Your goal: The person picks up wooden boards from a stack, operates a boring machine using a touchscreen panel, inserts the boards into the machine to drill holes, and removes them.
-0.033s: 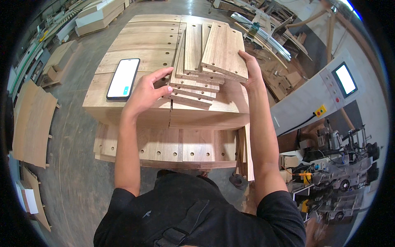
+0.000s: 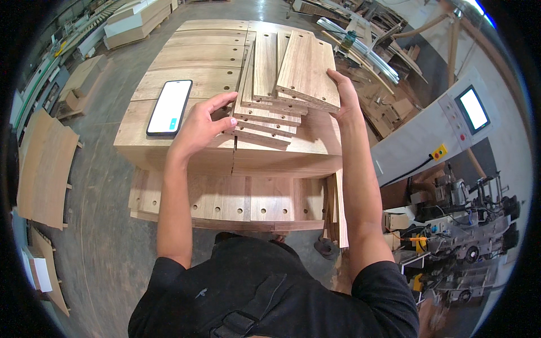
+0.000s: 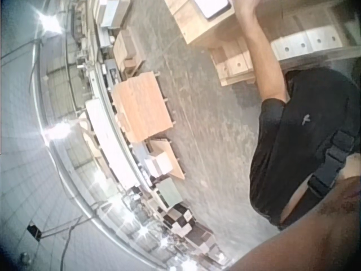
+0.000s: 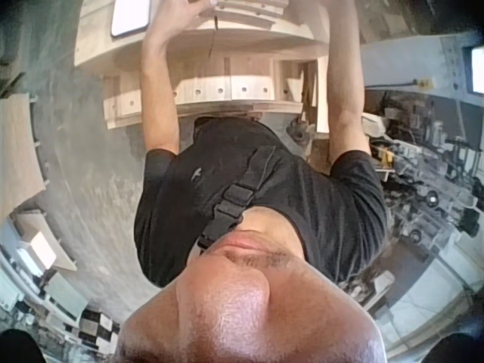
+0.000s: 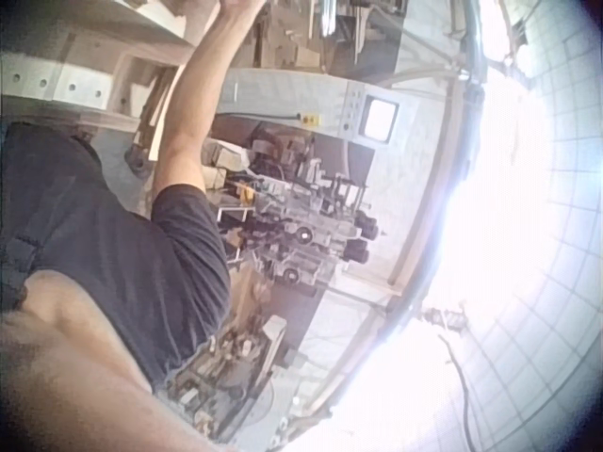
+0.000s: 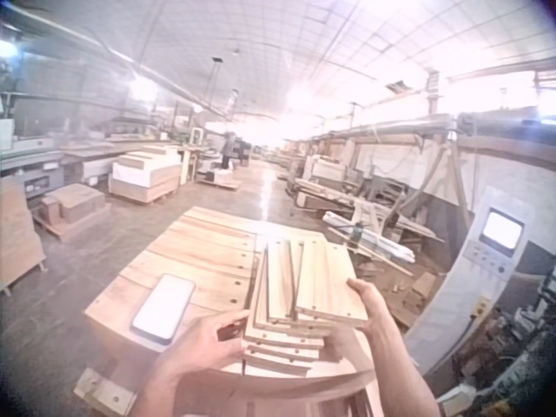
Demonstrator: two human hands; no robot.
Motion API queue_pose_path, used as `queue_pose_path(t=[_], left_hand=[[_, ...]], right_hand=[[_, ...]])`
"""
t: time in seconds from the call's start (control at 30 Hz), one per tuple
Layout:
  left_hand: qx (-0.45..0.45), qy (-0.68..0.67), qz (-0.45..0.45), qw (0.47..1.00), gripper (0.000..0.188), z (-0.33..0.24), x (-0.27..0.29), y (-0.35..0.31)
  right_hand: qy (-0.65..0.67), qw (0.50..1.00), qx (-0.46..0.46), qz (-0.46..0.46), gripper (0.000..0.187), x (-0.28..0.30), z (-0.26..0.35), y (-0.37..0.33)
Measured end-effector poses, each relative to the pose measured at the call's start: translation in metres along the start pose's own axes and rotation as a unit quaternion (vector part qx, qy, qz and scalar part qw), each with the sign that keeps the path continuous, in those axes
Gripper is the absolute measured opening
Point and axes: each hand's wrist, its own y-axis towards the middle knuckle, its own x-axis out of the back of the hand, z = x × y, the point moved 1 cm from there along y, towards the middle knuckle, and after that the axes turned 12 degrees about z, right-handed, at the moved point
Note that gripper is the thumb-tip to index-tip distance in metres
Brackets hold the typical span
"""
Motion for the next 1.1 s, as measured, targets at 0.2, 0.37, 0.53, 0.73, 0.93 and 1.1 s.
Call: queue_pose_path(t=[0.2, 0.37, 0.53, 0.73, 0.93, 1.1], left_hand=[[0.004, -0.010, 0.018, 1.000, 0.055, 0.010, 0.004, 0.001], [-0.001, -0.070, 0.073, 0.995, 0.060, 0.012, 0.007, -0.003], [-0.009, -0.008, 0.021, 1.000, 0.069, 0.009, 0.003, -0.003], [-0.008, 0.010, 0.032, 0.999, 0.075, 0.006, 0.003, 0.002], [-0.012, -0.081, 0.049, 0.995, 0.111, -0.003, -0.006, 0.004], [0.020, -0.132, 0.013, 0.991, 0.112, -0.018, -0.014, 0.026]], right_hand=[[-0.006, 1.000, 0.005, -0.001, 0.038, -0.007, 0.000, -0.001], [-0.020, 1.000, -0.003, -0.021, 0.041, -0.004, 0.001, -0.001], [-0.068, 0.998, -0.016, -0.009, 0.043, -0.011, -0.001, -0.006], [-0.106, 0.994, -0.040, 0.009, 0.046, -0.044, -0.010, -0.006], [-0.140, 0.986, -0.086, 0.007, 0.043, -0.059, -0.017, -0.004], [-0.161, 0.985, -0.043, 0.053, 0.062, -0.067, -0.022, -0.017]])
